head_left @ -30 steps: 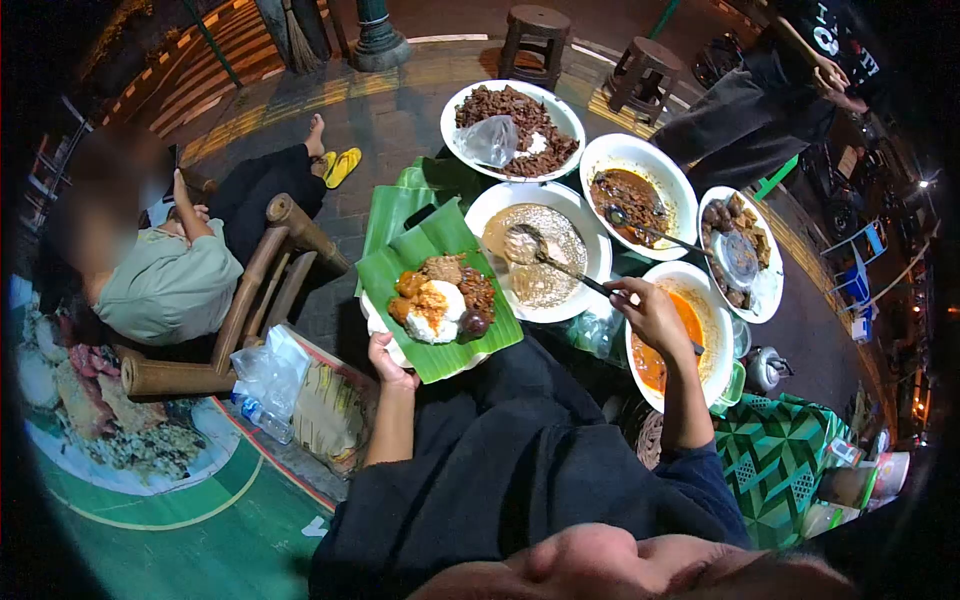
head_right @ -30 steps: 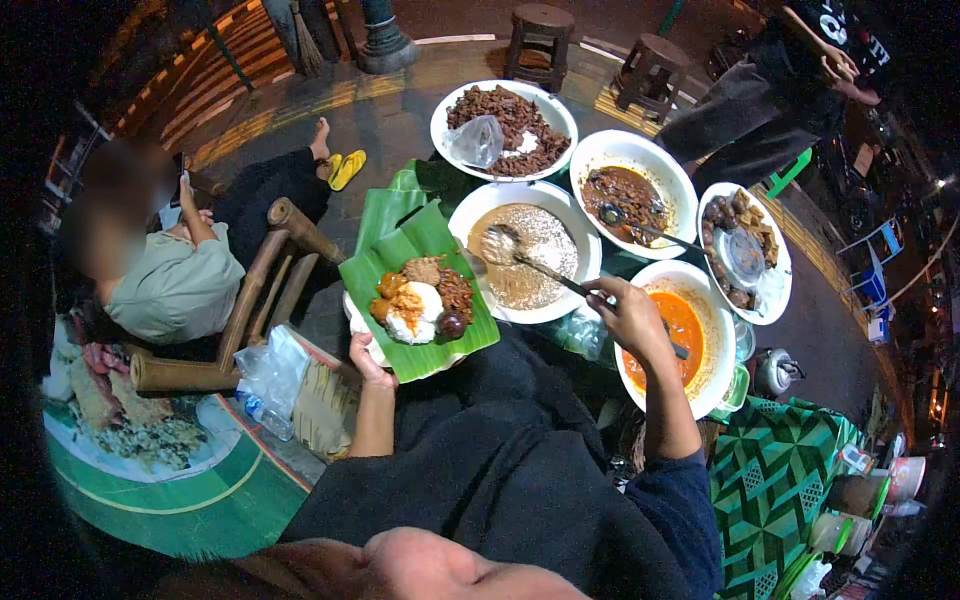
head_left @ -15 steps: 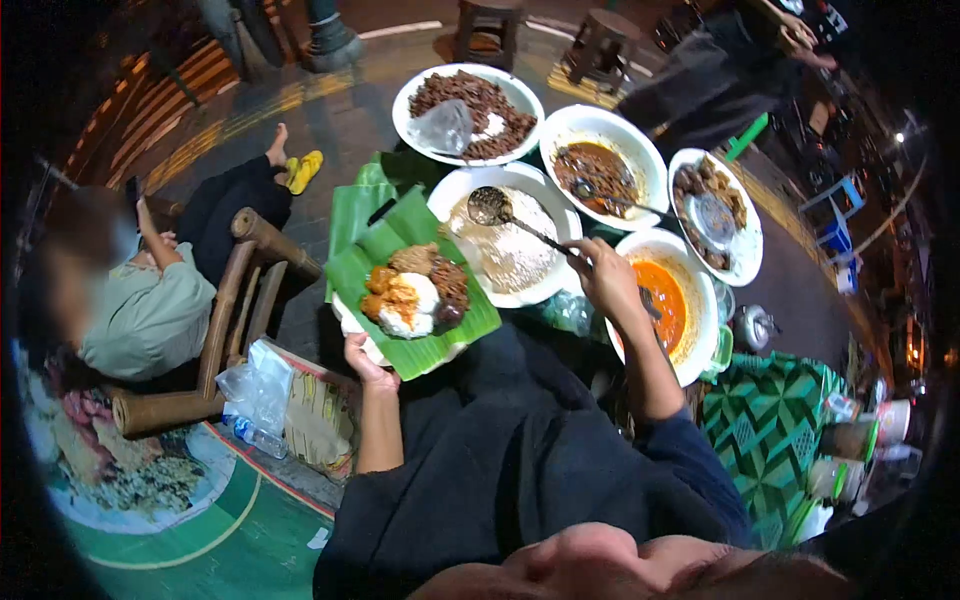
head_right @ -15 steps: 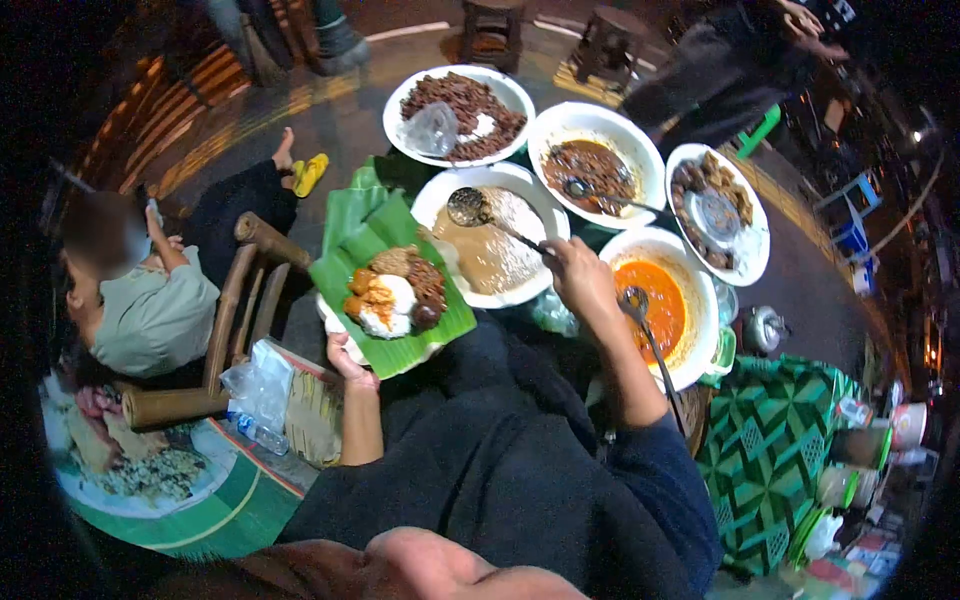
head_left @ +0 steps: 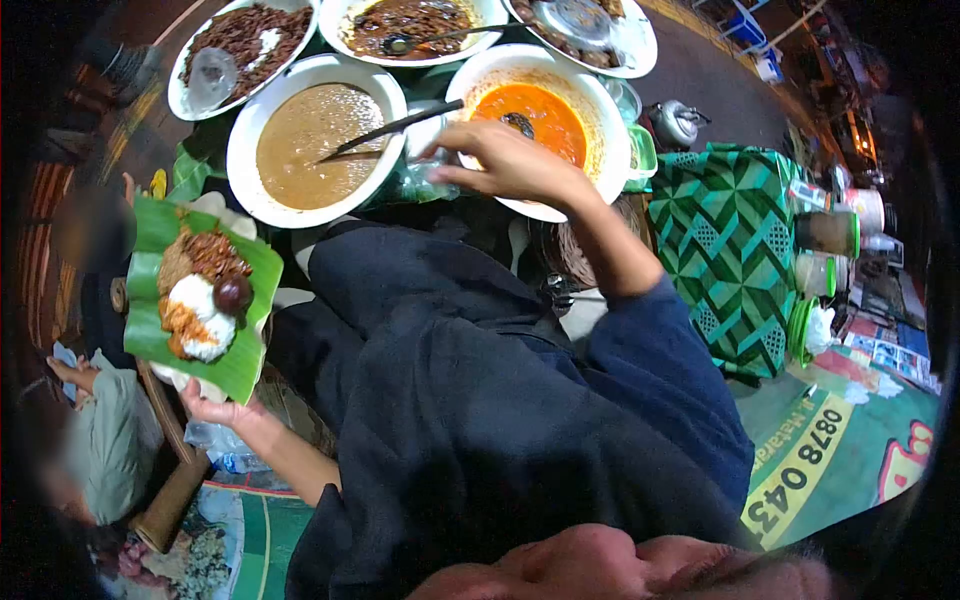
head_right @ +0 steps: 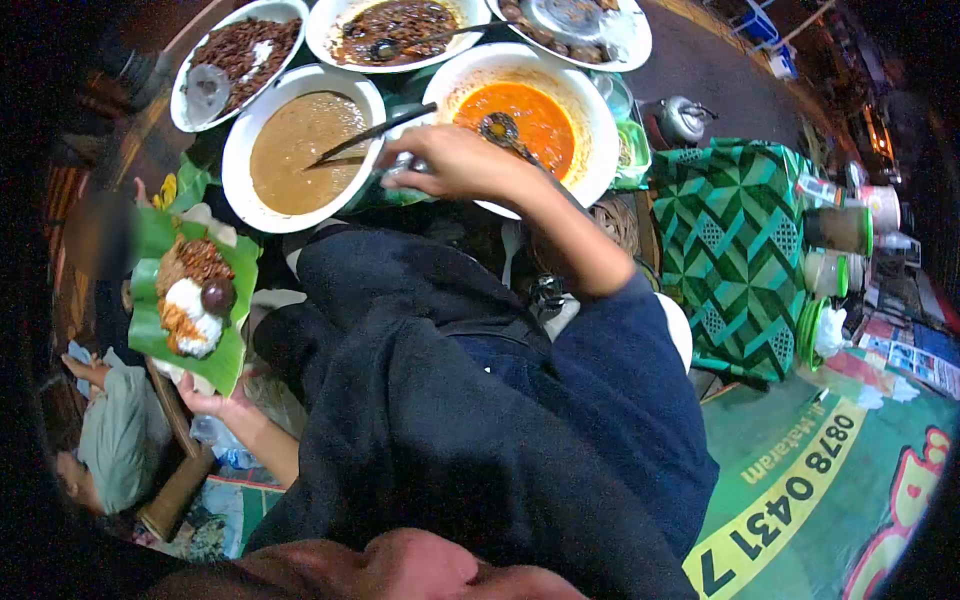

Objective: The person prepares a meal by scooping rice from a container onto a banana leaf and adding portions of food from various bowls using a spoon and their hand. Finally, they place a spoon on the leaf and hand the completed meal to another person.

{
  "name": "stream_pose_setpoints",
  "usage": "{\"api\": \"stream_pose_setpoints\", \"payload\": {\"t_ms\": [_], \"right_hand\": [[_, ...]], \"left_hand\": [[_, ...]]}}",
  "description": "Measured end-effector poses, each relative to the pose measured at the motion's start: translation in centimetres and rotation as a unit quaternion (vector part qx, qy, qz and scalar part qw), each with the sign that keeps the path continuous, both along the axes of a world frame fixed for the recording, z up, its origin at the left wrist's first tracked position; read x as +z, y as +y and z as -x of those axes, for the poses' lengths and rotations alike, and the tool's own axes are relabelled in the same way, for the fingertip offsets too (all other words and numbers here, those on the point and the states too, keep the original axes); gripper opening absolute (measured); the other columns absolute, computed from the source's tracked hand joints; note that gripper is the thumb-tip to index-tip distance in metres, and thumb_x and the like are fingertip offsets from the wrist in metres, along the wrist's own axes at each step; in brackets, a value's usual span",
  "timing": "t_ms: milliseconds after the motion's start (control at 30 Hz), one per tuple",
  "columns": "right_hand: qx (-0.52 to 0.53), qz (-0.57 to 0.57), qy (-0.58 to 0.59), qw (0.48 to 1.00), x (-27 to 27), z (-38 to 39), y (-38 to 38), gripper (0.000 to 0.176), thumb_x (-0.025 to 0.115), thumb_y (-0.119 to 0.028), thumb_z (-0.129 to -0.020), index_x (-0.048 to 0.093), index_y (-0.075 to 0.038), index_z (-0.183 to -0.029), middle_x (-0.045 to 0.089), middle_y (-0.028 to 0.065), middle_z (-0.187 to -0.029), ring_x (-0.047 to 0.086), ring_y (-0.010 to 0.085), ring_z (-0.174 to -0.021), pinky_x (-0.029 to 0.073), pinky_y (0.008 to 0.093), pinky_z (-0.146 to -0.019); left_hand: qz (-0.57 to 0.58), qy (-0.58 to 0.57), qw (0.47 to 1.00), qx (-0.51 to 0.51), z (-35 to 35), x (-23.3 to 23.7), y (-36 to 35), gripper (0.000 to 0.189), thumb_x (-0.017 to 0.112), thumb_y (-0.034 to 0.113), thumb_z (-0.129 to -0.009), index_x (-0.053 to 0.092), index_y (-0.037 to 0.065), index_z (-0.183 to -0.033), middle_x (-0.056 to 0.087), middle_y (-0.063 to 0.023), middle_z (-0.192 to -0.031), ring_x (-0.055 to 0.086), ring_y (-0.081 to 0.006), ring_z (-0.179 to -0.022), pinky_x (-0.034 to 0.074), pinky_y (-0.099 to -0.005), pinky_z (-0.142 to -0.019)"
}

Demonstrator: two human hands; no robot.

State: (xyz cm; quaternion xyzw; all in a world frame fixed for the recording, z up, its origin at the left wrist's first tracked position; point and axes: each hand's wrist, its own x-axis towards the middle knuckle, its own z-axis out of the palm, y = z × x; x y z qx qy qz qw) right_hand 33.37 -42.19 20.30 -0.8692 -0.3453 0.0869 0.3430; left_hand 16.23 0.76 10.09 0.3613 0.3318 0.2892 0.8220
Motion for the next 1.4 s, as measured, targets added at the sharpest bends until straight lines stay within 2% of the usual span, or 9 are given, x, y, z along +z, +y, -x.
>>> {"api": "stream_pose_setpoints", "payload": {"t_ms": [233,367,500,767,867,1100,1233,1300,1400], "right_hand": [[-0.1,0.21,0.291,0.928,-0.6,11.6,-13.2,0.017,0.064,-0.02,-0.074,0.062,-0.004,-0.077,0.061,0.0095,-0.07,0.06,0.0215,-0.067,0.047,0.0348,-0.062],[-0.224,0.52,0.097,0.819,-12.3,17.4,-19.6,0.011,0.055,-0.01,-0.072,0.063,-0.004,-0.073,0.063,0.0135,-0.071,0.063,0.0249,-0.068,0.051,0.0376,-0.059],[-0.233,0.535,0.083,0.808,-18.2,19.1,-19.6,0.014,0.051,-0.01,-0.073,0.064,-0.004,-0.073,0.063,0.0126,-0.073,0.064,0.026,-0.067,0.052,0.0373,-0.055],[0.05,0.593,0.189,0.781,-24.7,20.4,-15.7,0.021,0.047,-0.019,-0.081,0.067,-0.015,-0.085,0.065,0.0029,-0.089,0.063,0.0172,-0.079,0.049,0.0318,-0.057],[0.071,0.616,0.148,0.77,-25.5,21.2,-15.9,0.019,0.049,-0.019,-0.08,0.067,-0.014,-0.083,0.065,0.0024,-0.086,0.063,0.0171,-0.078,0.049,0.0322,-0.055],[-0.033,0.581,0.1,0.807,-22.1,20.1,-16.5,0.013,0.055,-0.014,-0.073,0.066,-0.012,-0.077,0.065,0.0067,-0.081,0.064,0.0192,-0.075,0.05,0.0332,-0.054],[-0.235,0.552,0.092,0.795,-23.4,20.1,-19.5,0.012,0.056,-0.011,-0.069,0.067,-0.01,-0.074,0.065,0.0099,-0.076,0.064,0.0236,-0.073,0.05,0.0348,-0.059],[-0.229,0.529,0.146,0.804,-16.2,19.1,-18.9,0.017,0.054,-0.009,-0.068,0.066,-0.009,-0.081,0.064,0.0116,-0.08,0.064,0.0256,-0.073,0.05,0.0363,-0.06],[-0.17,0.268,0.192,0.929,-4.7,17.7,-17.4,0.022,0.051,-0.006,-0.069,0.061,-0.002,-0.088,0.063,0.0128,-0.081,0.062,0.0246,-0.075,0.047,0.0331,-0.067]], "left_hand": [[0.014,0.012,1.0,0.009,-0.5,3.2,-2.3,0.053,0.051,0.022,-0.067,0.046,0.002,-0.116,0.052,-0.0145,-0.111,0.051,-0.0311,-0.099,0.042,-0.0436,-0.085],[-0.001,-0.014,1.0,-0.017,-1.2,3.1,-2.4,0.055,0.052,0.022,-0.066,0.046,0.004,-0.117,0.051,-0.0131,-0.114,0.049,-0.0324,-0.103,0.04,-0.0485,-0.087],[0.004,-0.027,0.999,-0.042,-1.6,3.4,-3.0,0.057,0.053,0.021,-0.064,0.046,0.004,-0.118,0.051,-0.0125,-0.114,0.049,-0.0323,-0.103,0.04,-0.0481,-0.087],[0.009,-0.001,1.0,-0.017,-1.2,1.9,-4.3,0.057,0.054,0.021,-0.065,0.044,0.002,-0.118,0.052,-0.0127,-0.112,0.05,-0.0292,-0.101,0.04,-0.0423,-0.089],[0.023,0.019,0.996,-0.082,-0.4,-1.3,-2.5,0.058,0.048,0.031,-0.066,0.043,0.004,-0.117,0.052,-0.0136,-0.109,0.054,-0.0335,-0.094,0.049,-0.0476,-0.069],[0.081,-0.067,0.991,-0.082,-2.3,2.0,-8.8,0.052,0.049,0.02,-0.065,0.047,0.002,-0.114,0.054,-0.0123,-0.108,0.053,-0.028,-0.098,0.043,-0.0403,-0.087],[0.102,-0.109,0.984,-0.098,-3.9,1.1,-9.8,0.047,0.049,0.019,-0.067,0.049,0.003,-0.111,0.055,-0.0093,-0.102,0.055,-0.0255,-0.092,0.044,-0.0376,-0.083],[0.09,-0.092,0.988,-0.083,-4.6,2.5,-11.1,0.043,0.048,0.018,-0.067,0.049,0.004,-0.108,0.054,-0.0078,-0.096,0.055,-0.023,-0.088,0.045,-0.0359,-0.078],[0.085,-0.095,0.99,-0.056,-5.4,3.6,-13.0,0.043,0.05,0.02,-0.066,0.046,0.005,-0.106,0.051,-0.0057,-0.091,0.053,-0.0219,-0.083,0.044,-0.0344,-0.076]]}}
